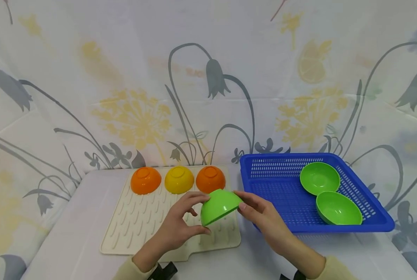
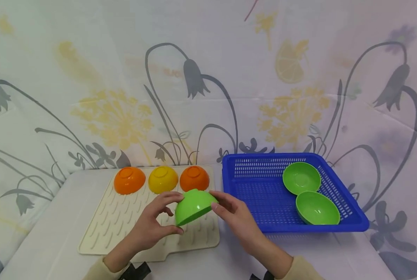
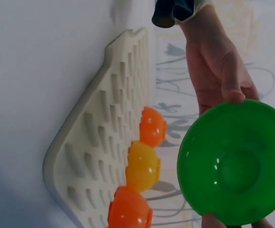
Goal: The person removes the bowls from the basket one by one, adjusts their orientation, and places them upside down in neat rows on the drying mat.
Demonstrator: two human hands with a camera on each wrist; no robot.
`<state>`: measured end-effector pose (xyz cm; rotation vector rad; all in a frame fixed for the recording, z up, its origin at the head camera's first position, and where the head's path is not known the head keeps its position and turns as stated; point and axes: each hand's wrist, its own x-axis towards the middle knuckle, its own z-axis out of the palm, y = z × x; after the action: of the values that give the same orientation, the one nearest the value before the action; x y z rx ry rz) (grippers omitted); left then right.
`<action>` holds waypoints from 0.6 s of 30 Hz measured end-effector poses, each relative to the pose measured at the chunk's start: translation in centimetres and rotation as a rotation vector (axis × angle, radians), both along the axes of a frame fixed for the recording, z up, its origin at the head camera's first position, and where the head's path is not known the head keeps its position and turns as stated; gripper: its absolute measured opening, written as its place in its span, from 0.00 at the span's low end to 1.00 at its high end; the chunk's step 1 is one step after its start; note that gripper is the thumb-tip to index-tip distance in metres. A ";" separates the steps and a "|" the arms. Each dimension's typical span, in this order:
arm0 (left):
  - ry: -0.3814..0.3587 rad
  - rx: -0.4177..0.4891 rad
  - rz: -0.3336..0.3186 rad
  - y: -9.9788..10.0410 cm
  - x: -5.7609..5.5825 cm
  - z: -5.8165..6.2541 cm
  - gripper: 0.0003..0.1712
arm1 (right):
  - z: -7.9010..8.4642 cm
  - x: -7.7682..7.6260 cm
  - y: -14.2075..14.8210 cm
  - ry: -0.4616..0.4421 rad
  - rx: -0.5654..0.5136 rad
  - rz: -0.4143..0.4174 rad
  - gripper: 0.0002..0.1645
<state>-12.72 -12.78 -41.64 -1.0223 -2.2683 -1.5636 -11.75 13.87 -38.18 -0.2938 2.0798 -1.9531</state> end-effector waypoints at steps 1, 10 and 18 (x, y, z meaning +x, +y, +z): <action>0.021 -0.009 -0.002 0.1 0.1 0.1 0.41 | 0.1 0.0 -0.1 -0.012 -0.008 0.000 0.32; 0.019 -0.066 -0.021 0.2 0.3 0.2 0.45 | 0.3 -0.1 -0.3 -0.100 -0.090 0.000 0.34; -0.303 0.031 -0.058 0.0 0.1 0.2 0.56 | 0.1 -0.1 -0.2 -0.069 -0.147 0.049 0.32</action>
<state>-12.59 -12.81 -41.41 -0.9024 -2.4138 -1.8851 -11.89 13.68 -38.08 -0.3003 1.8725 -2.0608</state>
